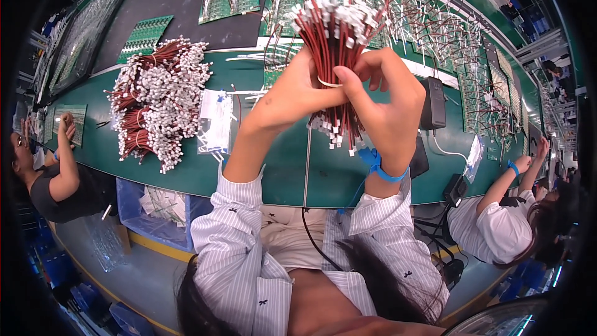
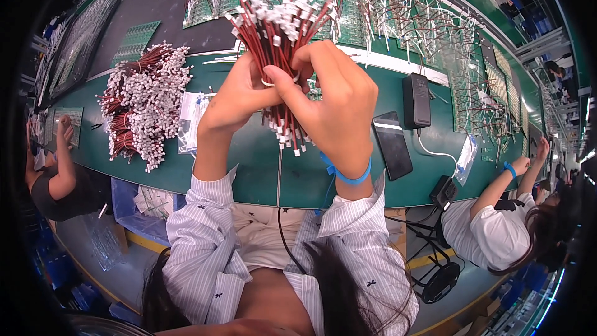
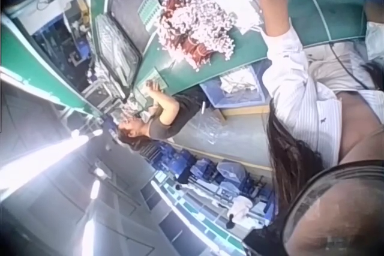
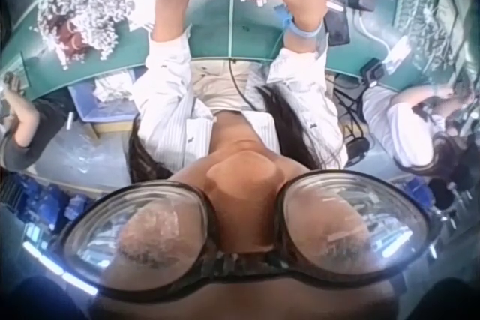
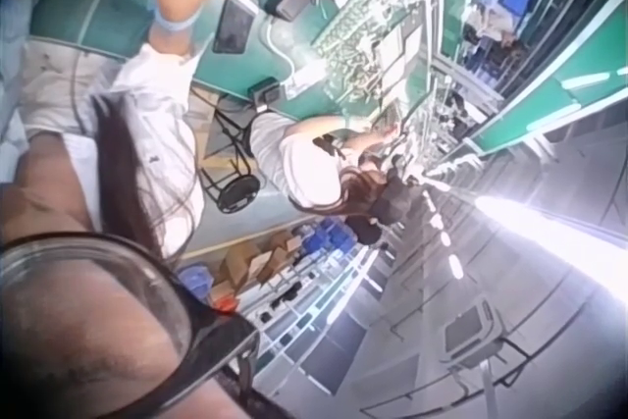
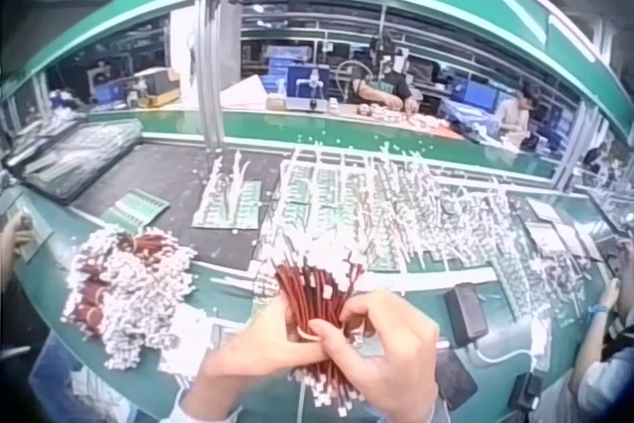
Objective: The person bundles wire harnesses and inserts them into connectors by hand.
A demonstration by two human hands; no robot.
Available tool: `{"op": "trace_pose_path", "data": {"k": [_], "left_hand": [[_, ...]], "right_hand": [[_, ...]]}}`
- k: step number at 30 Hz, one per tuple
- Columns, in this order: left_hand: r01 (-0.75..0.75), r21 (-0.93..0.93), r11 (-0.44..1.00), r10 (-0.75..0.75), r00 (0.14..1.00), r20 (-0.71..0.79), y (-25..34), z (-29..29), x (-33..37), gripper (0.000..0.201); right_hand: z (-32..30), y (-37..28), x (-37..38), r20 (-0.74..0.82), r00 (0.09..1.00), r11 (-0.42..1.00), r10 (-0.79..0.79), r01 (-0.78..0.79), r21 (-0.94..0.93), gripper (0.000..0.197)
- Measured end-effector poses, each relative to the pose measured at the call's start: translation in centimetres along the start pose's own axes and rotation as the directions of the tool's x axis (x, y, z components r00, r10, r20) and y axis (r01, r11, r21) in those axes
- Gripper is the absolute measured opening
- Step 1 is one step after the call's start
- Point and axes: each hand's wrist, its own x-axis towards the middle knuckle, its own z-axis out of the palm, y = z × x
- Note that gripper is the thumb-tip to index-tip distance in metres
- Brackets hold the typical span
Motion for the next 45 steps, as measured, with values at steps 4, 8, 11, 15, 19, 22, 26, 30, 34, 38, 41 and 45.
{"op": "trace_pose_path", "data": {"k": [4,8,11,15,19,22,26,30,34,38,41,45], "left_hand": [[-0.003,0.083,0.997,0.005,1.000,-0.020,0.0,0.5,0.0,0.042],[0.003,0.103,0.995,0.008,0.994,-0.109,0.1,0.7,0.0,0.036],[0.008,0.106,0.994,0.002,0.996,-0.093,-0.1,0.4,0.1,0.036],[0.016,0.102,0.995,-0.008,0.997,-0.083,0.4,0.2,-0.1,0.035],[0.013,0.009,1.000,-0.013,0.998,-0.055,0.3,0.3,0.0,0.042],[0.064,-0.035,0.997,-0.065,0.998,-0.025,0.6,0.4,-0.1,0.039],[0.129,-0.063,0.990,-0.127,0.991,0.029,0.4,0.4,0.0,0.035],[0.111,-0.056,0.992,-0.110,0.994,0.017,0.5,0.7,0.0,0.032],[0.113,-0.203,0.973,-0.119,0.993,-0.018,0.5,0.6,-0.1,0.028],[0.073,-0.255,0.964,-0.088,0.995,-0.046,0.7,0.7,0.0,0.024],[0.044,-0.255,0.966,-0.064,0.995,-0.072,0.9,0.8,-0.1,0.023],[-0.008,-0.197,0.980,-0.011,0.995,-0.098,1.1,0.4,-0.3,0.028]], "right_hand": [[0.2,-0.1,-0.2,0.030,0.995,0.995,0.092,-0.091,-0.051,0.019],[0.1,-0.2,-0.2,0.047,0.993,0.992,0.105,-0.102,-0.069,0.017],[0.1,0.1,-0.2,0.021,0.995,0.995,0.101,-0.101,-0.009,0.014],[0.2,0.1,-0.3,-0.064,0.990,0.971,0.124,-0.108,0.213,0.007],[0.0,0.0,-0.2,-0.150,0.973,0.897,0.176,-0.096,0.430,0.008],[-0.7,-0.6,-0.2,-0.149,0.947,0.811,0.286,-0.157,0.563,0.012],[-0.8,0.1,-0.4,-0.263,0.931,0.754,0.252,-0.019,0.656,0.017],[-1.2,0.0,-0.7,-0.356,0.909,0.755,0.219,0.073,0.651,0.024],[-1.4,-0.6,-1.1,-0.395,0.901,0.754,0.177,0.133,0.643,0.029],[-1.6,-0.6,-1.4,-0.480,0.852,0.714,0.208,0.203,0.671,0.030],[-1.7,-0.8,-1.2,-0.465,0.872,0.688,0.150,0.246,0.683,0.032],[-1.7,-0.6,-1.0,-0.397,0.912,0.682,-0.102,0.355,0.640,0.018]]}}
